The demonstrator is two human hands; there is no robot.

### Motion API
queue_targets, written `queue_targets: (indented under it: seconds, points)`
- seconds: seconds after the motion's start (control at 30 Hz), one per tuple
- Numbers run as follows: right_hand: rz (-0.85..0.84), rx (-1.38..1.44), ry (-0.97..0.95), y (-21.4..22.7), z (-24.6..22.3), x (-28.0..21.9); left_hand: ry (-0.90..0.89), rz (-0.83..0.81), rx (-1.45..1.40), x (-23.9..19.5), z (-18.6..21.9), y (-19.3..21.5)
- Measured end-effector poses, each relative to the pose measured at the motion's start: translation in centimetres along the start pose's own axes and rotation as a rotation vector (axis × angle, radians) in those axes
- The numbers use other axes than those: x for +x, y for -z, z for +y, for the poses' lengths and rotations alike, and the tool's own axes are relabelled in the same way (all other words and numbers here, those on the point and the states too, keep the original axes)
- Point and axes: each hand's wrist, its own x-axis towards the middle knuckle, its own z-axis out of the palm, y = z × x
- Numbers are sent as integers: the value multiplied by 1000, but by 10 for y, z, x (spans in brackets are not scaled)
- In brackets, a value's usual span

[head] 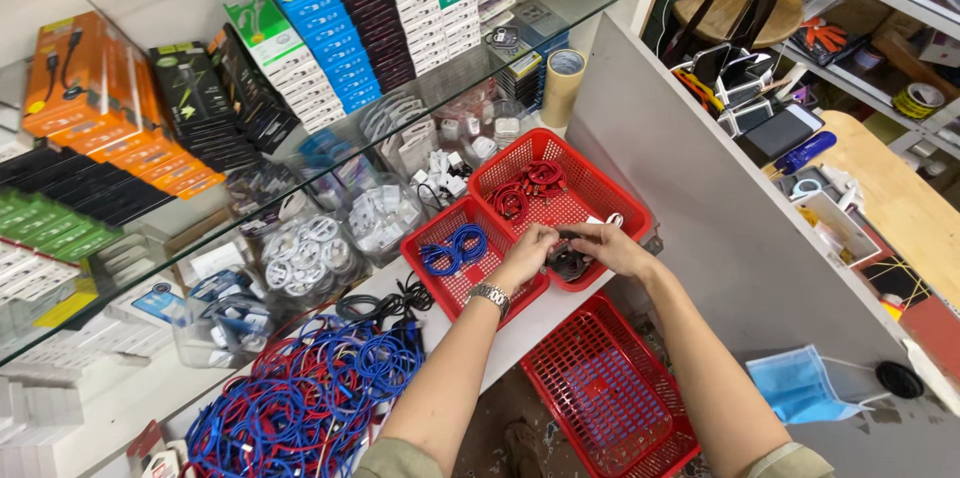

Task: The person sorts a pile of tangled cables on a table, coiling each one by hand and placing them into red baskets. They handle blue, red, black, and white cables, organizing them by color into separate baskets.

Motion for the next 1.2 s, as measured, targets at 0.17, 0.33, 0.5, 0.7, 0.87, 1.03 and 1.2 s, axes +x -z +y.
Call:
queue_targets:
  seconds: [0.17,0.33,0.5,0.7,0.87,1.03,1.2]
  points:
    - [226,-181,-55,-3,63,29,-60,230,229,30,-37,-18]
    - [331,-332,-66,-8,91,44,-109,345,519,21,-31,-30]
    - [304,-516,-38,-13,84,37,-82,231,927,10,-12,-36]
    - [351,-680,7,-27,53,27,-252,283,1058,-9,15,-30]
    - [454,-533,121,-34,16,37,-340,470,778,-32,42,-2]
    - [321,-321,229,-88,-34,67,-306,634,641,-70,55,52]
    - [148,-318,350,-167,-78,88,-314,863,628,-129,48,116]
